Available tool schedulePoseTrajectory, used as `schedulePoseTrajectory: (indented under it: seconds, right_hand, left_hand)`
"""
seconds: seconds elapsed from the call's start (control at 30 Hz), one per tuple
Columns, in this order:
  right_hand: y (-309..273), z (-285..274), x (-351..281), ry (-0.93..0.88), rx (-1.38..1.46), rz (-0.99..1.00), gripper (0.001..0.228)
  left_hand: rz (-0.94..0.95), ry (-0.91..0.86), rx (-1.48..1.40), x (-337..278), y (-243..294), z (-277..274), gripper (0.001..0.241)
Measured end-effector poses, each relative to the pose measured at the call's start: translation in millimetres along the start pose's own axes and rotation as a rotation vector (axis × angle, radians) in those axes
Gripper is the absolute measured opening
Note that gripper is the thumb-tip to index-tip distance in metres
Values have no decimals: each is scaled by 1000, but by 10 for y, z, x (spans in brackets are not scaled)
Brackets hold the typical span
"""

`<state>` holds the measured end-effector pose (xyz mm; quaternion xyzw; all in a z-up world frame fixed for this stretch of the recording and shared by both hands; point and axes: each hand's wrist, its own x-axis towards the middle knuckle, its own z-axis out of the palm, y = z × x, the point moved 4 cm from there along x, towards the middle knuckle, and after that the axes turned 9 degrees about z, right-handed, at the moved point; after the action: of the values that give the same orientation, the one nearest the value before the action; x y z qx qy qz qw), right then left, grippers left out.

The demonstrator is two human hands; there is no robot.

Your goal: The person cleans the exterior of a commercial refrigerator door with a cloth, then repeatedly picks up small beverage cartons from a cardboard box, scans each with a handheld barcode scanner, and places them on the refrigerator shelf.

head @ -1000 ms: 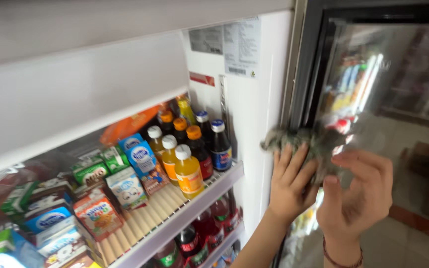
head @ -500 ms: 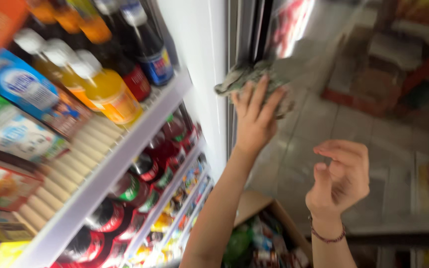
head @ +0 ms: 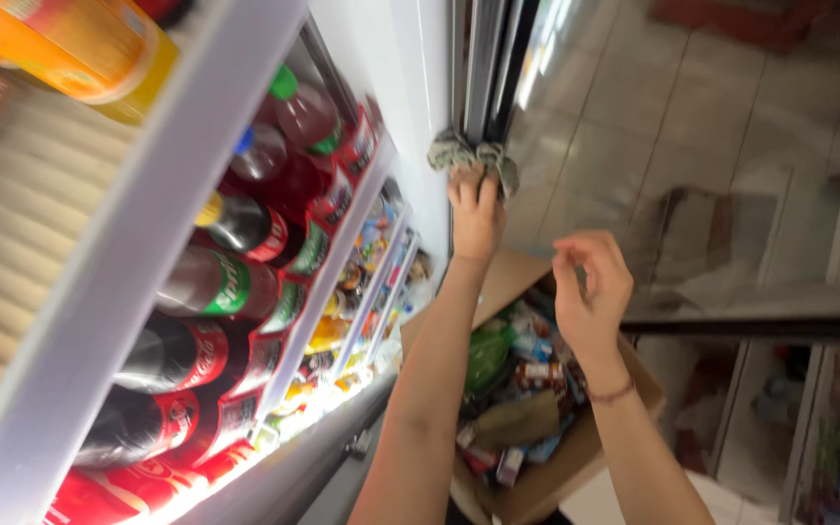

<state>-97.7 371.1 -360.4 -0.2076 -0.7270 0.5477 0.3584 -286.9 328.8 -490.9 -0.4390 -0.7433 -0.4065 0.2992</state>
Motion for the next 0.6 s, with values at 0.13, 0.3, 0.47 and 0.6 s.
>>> schedulePoseTrajectory:
  seconds: [0.13, 0.3, 0.47, 0.6]
  right_hand:
    - [642, 92, -45, -28, 268, 356, 20]
    - [1148, 148, -205, -124, 516, 703, 49]
    - [1609, -174, -599, 23, 909, 940, 40]
    - [1735, -869, -1080, 118, 76, 745, 35]
  left_hand:
    - [-329, 2, -239, -90, 152, -399, 50]
    - [-689, 83, -746, -183, 821, -778, 47]
    - [-421, -270, -575, -536, 1252, -865, 27]
    - [-548, -457, -628, -1313, 1042, -497, 22]
